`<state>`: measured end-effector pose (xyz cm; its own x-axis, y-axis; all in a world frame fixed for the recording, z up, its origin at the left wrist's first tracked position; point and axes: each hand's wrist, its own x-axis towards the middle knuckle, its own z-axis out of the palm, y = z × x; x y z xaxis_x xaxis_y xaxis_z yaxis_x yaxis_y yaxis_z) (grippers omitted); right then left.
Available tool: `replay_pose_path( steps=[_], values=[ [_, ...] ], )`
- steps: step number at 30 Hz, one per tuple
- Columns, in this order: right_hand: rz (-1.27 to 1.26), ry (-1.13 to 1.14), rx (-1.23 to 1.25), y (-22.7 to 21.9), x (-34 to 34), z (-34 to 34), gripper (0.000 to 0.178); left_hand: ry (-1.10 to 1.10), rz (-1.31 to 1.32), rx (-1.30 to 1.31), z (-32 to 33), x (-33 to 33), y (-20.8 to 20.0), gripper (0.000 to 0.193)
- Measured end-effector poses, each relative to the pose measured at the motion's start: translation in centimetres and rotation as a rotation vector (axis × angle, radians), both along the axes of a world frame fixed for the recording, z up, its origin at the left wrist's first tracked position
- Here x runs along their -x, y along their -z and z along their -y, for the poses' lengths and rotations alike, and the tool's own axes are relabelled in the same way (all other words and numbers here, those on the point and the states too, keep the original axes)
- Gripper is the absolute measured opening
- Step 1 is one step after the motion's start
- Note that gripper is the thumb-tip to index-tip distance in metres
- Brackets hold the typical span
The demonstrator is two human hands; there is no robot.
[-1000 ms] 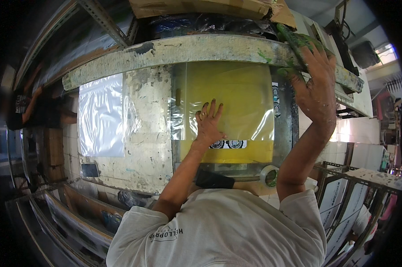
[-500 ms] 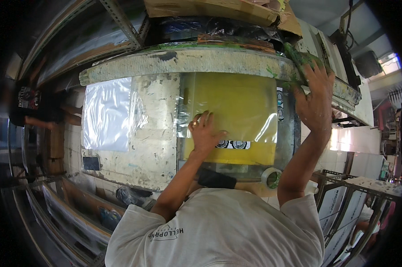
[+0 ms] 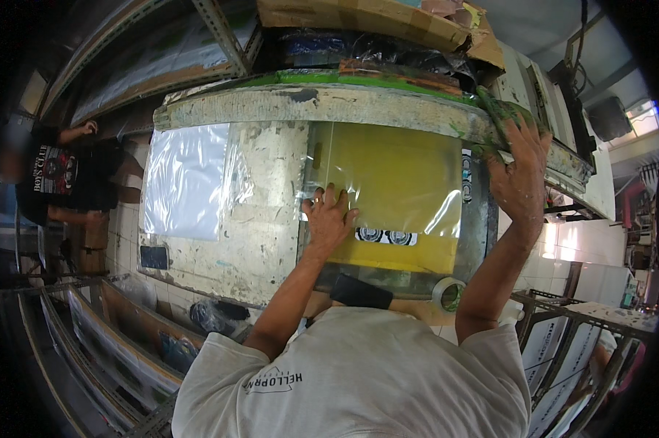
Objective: The person performs screen printing by placing a shirt on a printing board, lowering a mesh screen, and applying green ink using a squeegee before lifting the screen and removing the shirt.
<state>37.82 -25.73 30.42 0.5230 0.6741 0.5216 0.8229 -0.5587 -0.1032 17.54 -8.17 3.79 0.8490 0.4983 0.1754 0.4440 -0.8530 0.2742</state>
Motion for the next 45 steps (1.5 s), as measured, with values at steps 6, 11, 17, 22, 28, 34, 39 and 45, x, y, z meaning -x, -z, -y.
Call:
replay_pose_path(
  steps=[6, 11, 17, 22, 28, 34, 39, 45],
  values=[
    [-0.107, 0.016, 0.083, 0.4, 1.4, 0.7, 0.045, -0.045, 0.137, 0.056, -0.7, -0.3, -1.1, 0.043],
    [-0.152, 0.000, 0.174, 3.6, 4.5, 3.0, 0.048, -0.294, 1.457, 0.975, -6.6, 4.3, -3.4, 0.061],
    [-0.334, 0.023, 0.346, 8.0, 9.2, 4.7, 0.052, -0.362, 1.315, 0.858, -9.5, 11.6, -6.9, 0.098],
    [-0.615, -0.138, 0.557, 7.6, 6.1, 1.7, 0.061, -0.597, 1.041, 0.858, -8.0, 16.3, 0.2, 0.093],
    [-0.173, -0.033, 0.349, 17.7, -8.7, -11.3, 0.063, -0.617, 0.999, 0.741, -6.4, 17.7, 7.1, 0.093],
    [-0.166, -0.111, 0.510, 22.5, -18.1, -18.1, 0.066, -0.599, 1.036, 0.815, -6.3, 16.4, 4.8, 0.092],
    [-0.321, -0.350, 0.314, 22.7, -20.0, -18.9, 0.059, -0.595, 1.013, 0.826, -6.1, 16.4, 4.0, 0.089],
    [-0.171, -0.346, 0.245, 23.8, -17.4, -17.8, 0.045, -0.586, 0.988, 0.822, -6.4, 16.8, 4.9, 0.083]
  ],
)
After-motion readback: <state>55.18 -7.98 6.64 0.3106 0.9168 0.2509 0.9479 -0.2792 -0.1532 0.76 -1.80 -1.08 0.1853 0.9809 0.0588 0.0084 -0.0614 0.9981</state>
